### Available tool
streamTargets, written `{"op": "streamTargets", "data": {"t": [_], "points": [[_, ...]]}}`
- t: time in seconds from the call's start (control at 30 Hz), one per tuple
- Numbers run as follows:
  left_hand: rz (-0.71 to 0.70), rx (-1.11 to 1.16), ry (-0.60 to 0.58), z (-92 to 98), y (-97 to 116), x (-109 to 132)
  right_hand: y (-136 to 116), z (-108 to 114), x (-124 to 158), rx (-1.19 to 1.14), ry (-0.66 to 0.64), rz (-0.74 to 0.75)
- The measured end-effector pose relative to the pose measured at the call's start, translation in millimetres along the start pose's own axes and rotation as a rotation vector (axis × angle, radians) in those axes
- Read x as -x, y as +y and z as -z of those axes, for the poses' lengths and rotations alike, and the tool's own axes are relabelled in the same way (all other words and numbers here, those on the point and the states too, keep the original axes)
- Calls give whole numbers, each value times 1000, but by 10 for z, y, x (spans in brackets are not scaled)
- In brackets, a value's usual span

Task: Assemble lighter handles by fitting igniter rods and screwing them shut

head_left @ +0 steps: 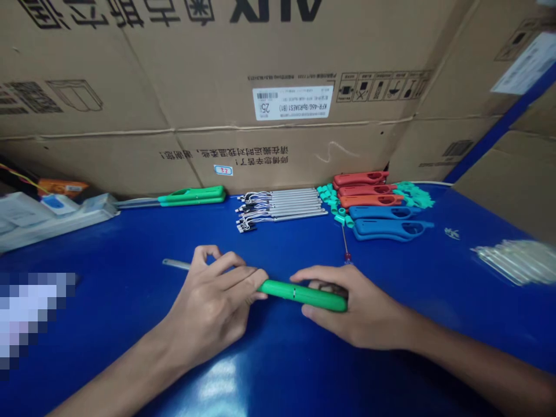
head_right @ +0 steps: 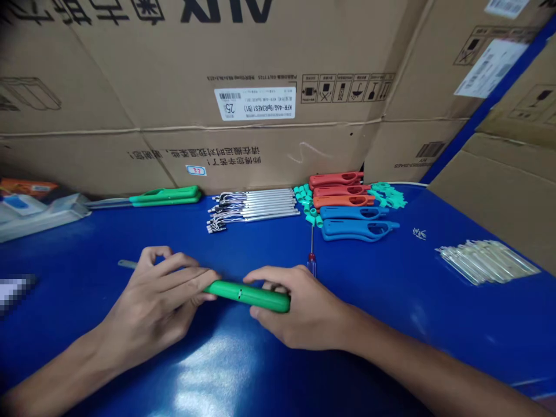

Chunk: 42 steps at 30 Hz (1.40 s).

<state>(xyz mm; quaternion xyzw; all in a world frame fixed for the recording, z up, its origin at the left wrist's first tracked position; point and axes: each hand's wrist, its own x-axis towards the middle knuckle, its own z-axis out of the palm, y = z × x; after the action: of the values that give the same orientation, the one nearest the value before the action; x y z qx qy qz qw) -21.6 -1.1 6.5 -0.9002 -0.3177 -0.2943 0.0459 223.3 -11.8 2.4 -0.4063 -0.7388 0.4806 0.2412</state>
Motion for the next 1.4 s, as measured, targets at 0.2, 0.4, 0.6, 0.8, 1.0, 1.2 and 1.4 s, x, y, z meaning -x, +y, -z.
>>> {"op": "streamTargets", "data": {"t": [0.2,0.4,0.6,0.8,1.0,1.2,1.4], "points": [[-47,-170,65,-20,139,22,-116,73,27,-428,-391,-268],[-53,-177,90,-44,219,34,-114,28,96,-232,-320,-344],[-61,-169,87,-66,238,51,-140,-26,94,-76,-207,-271],[-63,-173,81,-59,240,57,-172,-42,101,-34,-197,-211],[-73,-169,86,-49,217,47,-134,-44,97,7,-210,-204],[-77,-169,91,-31,200,28,-117,-11,73,-87,-274,-153],[-95,-158,63,-36,205,29,-133,-52,89,-49,-240,-204]]}}
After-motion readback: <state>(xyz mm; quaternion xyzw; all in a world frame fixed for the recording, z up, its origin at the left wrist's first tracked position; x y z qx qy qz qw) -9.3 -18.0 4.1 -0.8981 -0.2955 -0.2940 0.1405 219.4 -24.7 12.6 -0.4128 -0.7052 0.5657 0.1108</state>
